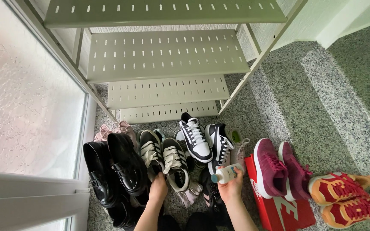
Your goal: Cleaning a pair of sneakers using a cleaning solution and a cloth
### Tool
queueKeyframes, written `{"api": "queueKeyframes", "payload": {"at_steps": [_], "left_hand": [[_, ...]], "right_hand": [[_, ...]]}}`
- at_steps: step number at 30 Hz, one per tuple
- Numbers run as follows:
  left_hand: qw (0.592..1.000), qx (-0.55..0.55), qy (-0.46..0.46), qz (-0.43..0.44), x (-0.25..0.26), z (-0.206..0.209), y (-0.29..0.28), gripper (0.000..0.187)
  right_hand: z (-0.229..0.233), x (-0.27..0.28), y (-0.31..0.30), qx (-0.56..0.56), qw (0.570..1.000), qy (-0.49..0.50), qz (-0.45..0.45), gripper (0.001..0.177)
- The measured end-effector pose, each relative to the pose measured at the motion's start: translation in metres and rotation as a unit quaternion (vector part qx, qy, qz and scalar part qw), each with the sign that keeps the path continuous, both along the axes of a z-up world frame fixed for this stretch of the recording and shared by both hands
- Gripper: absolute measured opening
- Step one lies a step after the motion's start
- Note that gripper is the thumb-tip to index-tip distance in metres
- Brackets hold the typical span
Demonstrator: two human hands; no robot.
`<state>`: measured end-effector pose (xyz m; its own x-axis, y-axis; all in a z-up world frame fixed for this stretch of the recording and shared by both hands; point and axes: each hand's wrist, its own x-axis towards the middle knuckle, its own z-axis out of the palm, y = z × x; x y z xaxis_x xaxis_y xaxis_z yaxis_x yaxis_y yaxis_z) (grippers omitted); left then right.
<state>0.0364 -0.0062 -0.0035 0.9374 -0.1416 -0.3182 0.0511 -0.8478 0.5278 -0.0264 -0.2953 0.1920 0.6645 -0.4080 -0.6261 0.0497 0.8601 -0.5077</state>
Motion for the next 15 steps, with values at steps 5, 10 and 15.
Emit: {"api": "queueKeyframes", "payload": {"at_steps": [5, 10, 15], "left_hand": [[0.999, 0.049, -0.020, 0.015, 0.007, 0.055, 0.010, 0.041], [0.998, 0.049, 0.029, 0.014, 0.014, 0.096, 0.021, 0.035], [0.995, 0.043, 0.085, 0.004, 0.020, 0.149, 0.029, 0.036]], "right_hand": [[0.001, 0.004, 0.003, 0.058, 0.998, 0.016, -0.019, 0.041], [0.026, 0.005, 0.009, 0.060, 0.998, -0.026, -0.009, 0.041], [0.034, 0.000, 0.007, 0.036, 0.999, -0.014, 0.024, 0.040]]}}
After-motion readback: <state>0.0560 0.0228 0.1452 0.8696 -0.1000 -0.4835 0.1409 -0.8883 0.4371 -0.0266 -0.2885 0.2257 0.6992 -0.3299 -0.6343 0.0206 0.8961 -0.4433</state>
